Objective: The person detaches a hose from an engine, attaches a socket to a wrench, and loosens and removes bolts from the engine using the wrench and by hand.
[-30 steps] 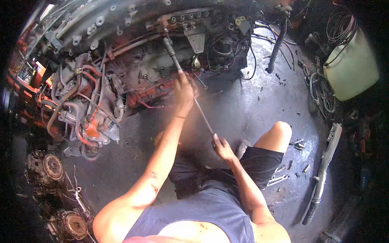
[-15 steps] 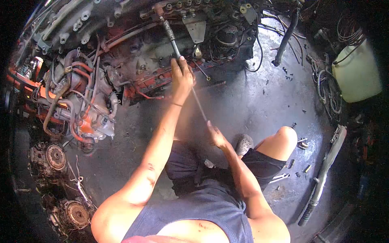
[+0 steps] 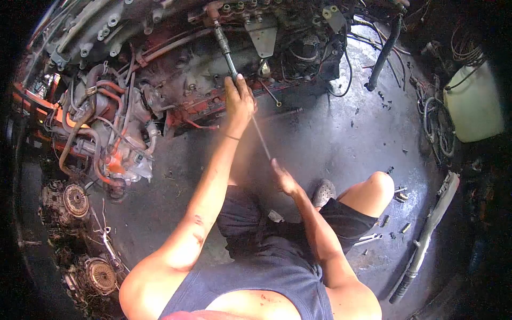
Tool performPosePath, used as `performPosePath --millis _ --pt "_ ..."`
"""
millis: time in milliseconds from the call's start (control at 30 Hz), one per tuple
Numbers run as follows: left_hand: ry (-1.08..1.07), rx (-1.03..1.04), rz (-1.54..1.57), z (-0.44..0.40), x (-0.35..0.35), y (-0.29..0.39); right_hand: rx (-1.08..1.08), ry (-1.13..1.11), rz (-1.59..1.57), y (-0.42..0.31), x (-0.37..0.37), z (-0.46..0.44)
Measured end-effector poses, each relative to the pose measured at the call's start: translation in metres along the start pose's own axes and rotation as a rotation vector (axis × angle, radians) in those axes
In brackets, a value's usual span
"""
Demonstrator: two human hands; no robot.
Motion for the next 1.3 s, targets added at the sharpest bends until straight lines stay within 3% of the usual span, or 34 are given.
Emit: performPosePath --millis 67,300,400,467,600,700,733,767,800,867,933,1000,1033,1100,1133,1167,1233,1267,1300 --pt "0.02 0.04 -0.033 0.0 0.0 0.002 0.041 0.116 0.217 -0.038 0.009 0.032" --pt "-0.021 -0.033 -0.065 0.012 -0.006 0.023 0.042 -0.086 0.164 -0.018 0.021 0.01" --pt "-0.019 -0.031 -0.045 0.014 -0.009 0.029 0.049 -0.068 0.124 -0.047 0.037 0.033" --pt "-0.002 -0.031 -0.054 0.015 -0.01 0.03 0.152 -0.33 -0.057 -0.038 0.058 0.039" --pt "0.027 -0.029 -0.051 0.012 -0.01 0.031 0.212 -0.577 -0.254 -0.039 0.073 0.044" --pt "0.031 0.024 -0.002 0.001 -0.004 0.02 0.268 -0.489 -0.357 -0.025 0.067 0.041" --pt "0.031 0.044 0.014 0.001 -0.003 0.024 0.0 -0.19 -0.015 -0.019 0.029 0.011" --pt "-0.042 -0.121 0.18 0.005 0.0 0.023 -0.266 0.115 0.325 -0.047 0.002 0.007" --pt "-0.115 -0.286 0.345 0.009 0.006 0.024 -0.271 0.115 0.329 -0.048 0.001 0.008" --pt "-0.097 -0.293 0.409 0.004 0.013 0.021 -0.428 0.467 0.743 -0.108 -0.004 0.05" --pt "-0.086 -0.302 0.469 0.005 0.012 0.021 -0.369 0.49 0.765 -0.109 -0.004 0.056" --pt "-0.387 -0.549 0.856 0.017 0.027 0.022 -0.429 0.47 0.695 -0.106 -0.001 0.055" --pt "-0.612 -0.552 1.027 0.015 0.032 0.021 -0.432 0.473 0.696 -0.109 -0.005 0.054" --pt "-1.068 -0.452 1.344 0.013 0.04 0.019 -0.107 -0.044 0.433 -0.067 0.021 0.042" --pt "-1.287 -0.401 1.499 0.019 0.041 0.037 -0.118 -0.038 0.44 -0.079 0.029 0.044" --pt "-1.298 -0.391 1.503 0.018 0.044 0.037 -0.103 0.014 0.384 -0.085 0.036 0.048" --pt "-0.961 -0.483 1.317 0.013 0.053 0.02 -0.1 0.024 0.351 -0.062 0.023 0.032" --pt "-0.969 -0.48 1.32 0.017 0.053 0.031 -0.105 0.03 0.354 -0.066 0.028 0.034" --pt "-0.669 -0.515 1.018 0.01 0.044 0.013 -0.185 0.182 0.532 -0.079 0.02 0.04"
Point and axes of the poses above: each hand's wrist, its own z-axis away from the middle knuckle, its own x-axis out of the palm, y = z × x, the point moved 10 cm from there along -z, towards the middle knuckle, and after that the axes turned 11 degrees about -x, right-handed, at the moved point
